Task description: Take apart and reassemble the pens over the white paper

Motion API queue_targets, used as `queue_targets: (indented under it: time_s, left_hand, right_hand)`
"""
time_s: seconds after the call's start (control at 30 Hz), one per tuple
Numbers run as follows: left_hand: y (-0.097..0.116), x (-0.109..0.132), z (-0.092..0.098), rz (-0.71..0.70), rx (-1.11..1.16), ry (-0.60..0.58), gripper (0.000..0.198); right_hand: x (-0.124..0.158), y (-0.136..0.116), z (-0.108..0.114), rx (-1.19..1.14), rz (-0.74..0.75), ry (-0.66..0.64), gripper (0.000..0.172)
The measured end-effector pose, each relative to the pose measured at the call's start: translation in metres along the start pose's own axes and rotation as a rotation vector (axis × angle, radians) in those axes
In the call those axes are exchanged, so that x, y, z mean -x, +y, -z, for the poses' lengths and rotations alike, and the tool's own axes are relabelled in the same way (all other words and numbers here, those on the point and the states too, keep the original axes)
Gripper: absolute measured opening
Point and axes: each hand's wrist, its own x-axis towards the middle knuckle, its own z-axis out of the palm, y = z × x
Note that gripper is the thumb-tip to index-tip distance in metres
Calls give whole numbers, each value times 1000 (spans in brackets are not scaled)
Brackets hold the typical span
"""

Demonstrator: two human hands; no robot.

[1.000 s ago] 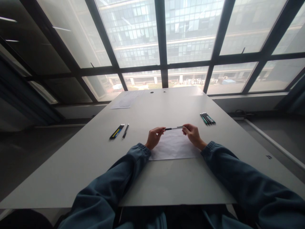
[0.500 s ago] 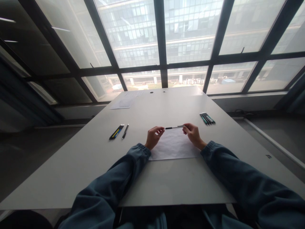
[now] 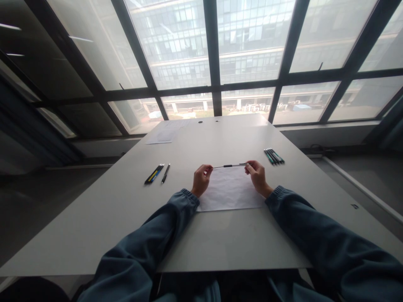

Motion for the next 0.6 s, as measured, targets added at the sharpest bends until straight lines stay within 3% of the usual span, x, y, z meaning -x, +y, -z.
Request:
queue_targets:
  time_s: [0.33, 0.6]
  left_hand:
    - [-2, -1, 2, 42, 5, 120, 15]
    - [-3, 0, -2, 20, 15, -36, 21]
  right_hand:
    - [-4, -3, 2, -62, -7, 160, 20]
    - [-8, 18, 5, 206, -24, 26, 25]
